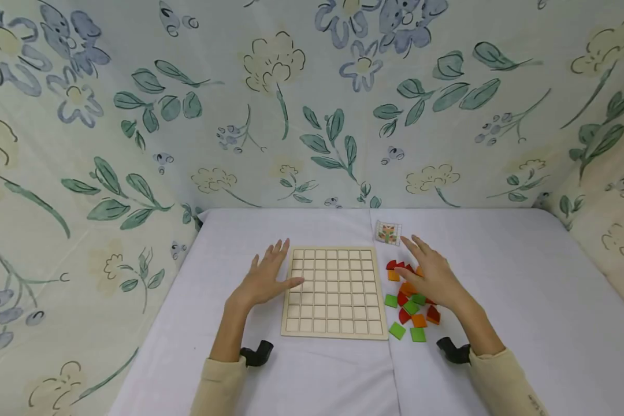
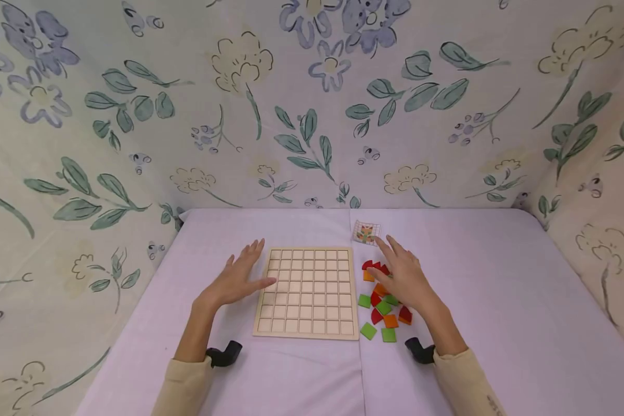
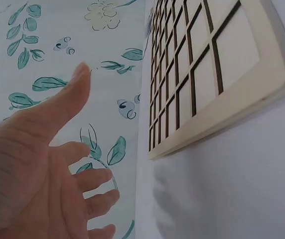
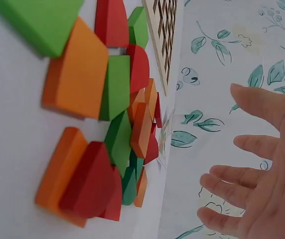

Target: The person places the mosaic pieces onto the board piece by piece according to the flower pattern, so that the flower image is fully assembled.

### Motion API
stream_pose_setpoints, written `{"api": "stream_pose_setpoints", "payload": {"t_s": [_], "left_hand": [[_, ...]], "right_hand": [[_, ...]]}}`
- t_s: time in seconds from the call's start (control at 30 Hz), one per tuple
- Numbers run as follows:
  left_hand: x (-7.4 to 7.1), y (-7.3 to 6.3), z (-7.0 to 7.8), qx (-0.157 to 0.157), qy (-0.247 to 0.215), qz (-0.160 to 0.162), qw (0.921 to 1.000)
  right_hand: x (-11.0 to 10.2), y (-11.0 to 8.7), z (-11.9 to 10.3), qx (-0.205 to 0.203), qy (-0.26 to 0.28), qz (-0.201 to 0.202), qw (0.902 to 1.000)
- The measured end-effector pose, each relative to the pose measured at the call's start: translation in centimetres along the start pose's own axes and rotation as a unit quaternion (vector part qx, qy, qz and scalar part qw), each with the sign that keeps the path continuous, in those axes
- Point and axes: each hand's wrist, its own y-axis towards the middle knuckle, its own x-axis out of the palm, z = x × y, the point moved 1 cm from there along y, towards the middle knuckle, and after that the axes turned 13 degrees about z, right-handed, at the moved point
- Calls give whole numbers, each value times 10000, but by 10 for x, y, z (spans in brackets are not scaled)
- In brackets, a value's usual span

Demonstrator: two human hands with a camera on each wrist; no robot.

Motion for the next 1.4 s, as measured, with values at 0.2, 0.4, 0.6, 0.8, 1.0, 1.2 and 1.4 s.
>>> {"api": "stream_pose_setpoints", "payload": {"t_s": [0.2, 0.4, 0.6, 0.8, 1.0, 1.2, 1.4], "left_hand": [[3, -2, -9, -175, -284, -708, 9969], [3, -4, -13, -43, -298, -1076, 9937], [6, -5, -15, -90, -153, -1226, 9923], [10, -6, -15, -47, -91, -1232, 9923], [13, -7, -14, -55, 33, -1241, 9922], [13, -7, -14, -76, 176, -1280, 9916], [14, -6, -14, -62, 174, -1283, 9916]], "right_hand": [[3, 2, 16, 517, 529, -160, 9971], [4, 3, 27, 1060, 779, -148, 9912], [9, 6, 35, 1323, 765, -274, 9879], [16, 8, 41, 1487, 809, -380, 9848], [19, 7, 45, 1504, 841, -333, 9845], [20, 8, 46, 1536, 914, -397, 9831], [16, 8, 45, 1674, 769, -474, 9817]]}}
